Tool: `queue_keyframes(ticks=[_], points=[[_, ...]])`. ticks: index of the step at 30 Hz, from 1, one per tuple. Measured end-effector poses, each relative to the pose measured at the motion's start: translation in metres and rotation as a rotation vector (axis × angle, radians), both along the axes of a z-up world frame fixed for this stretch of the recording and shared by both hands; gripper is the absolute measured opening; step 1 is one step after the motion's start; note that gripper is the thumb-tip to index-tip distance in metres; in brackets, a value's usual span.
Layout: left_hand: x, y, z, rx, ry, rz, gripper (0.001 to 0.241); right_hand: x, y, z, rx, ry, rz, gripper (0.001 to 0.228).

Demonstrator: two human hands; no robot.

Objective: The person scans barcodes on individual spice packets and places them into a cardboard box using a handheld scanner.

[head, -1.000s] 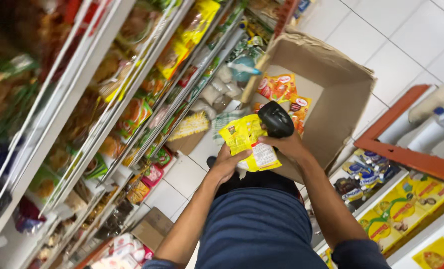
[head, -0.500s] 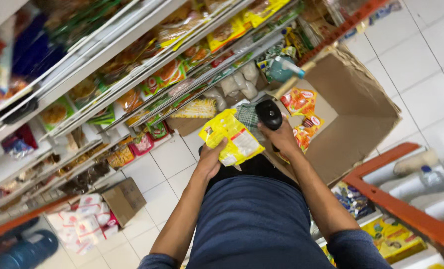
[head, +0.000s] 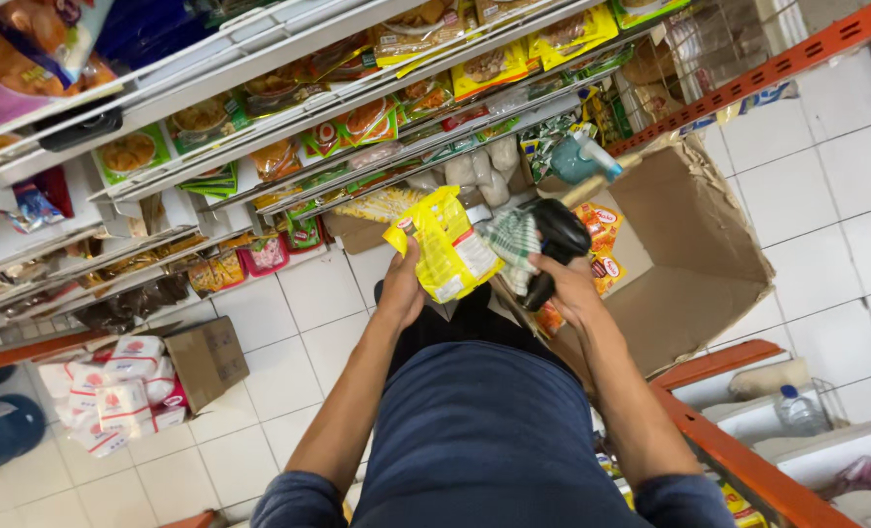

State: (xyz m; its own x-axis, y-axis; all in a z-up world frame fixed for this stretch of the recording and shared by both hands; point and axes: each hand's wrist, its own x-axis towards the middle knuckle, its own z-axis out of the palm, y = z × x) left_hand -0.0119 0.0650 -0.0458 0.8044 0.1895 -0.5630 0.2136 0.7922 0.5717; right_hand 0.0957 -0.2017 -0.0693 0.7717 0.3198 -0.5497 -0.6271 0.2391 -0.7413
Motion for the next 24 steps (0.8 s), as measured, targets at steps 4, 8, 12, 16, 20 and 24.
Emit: queue_keyframes(ticks=[4,8,12,16,20,24], points=[[0.015,0.004,0.012,0.063,-0.050,-0.013,0.054,0.002,-0.012,0.052,0.290,-0.110,-0.123,0.060],[0.029,-0.003,0.025,0.222,-0.068,-0.107,0.054,-0.002,0.004,0.091,0.373,-0.183,0.006,0.063],[0.037,-0.046,0.026,0.378,-0.176,-0.259,0.054,-0.013,0.050,0.091,-0.282,-0.540,0.221,0.056],[0.023,-0.041,0.029,0.681,-0.161,-0.387,0.053,-0.003,0.068,0.105,-0.308,-0.657,0.162,0.037],[0.012,-0.036,0.023,0.492,-0.129,-0.416,0.052,0.011,0.071,0.121,-0.347,-0.637,0.103,0.027],[0.019,-0.036,0.027,0.463,-0.197,-0.303,0.055,-0.007,0.078,0.139,-0.402,-0.713,0.241,0.035]])
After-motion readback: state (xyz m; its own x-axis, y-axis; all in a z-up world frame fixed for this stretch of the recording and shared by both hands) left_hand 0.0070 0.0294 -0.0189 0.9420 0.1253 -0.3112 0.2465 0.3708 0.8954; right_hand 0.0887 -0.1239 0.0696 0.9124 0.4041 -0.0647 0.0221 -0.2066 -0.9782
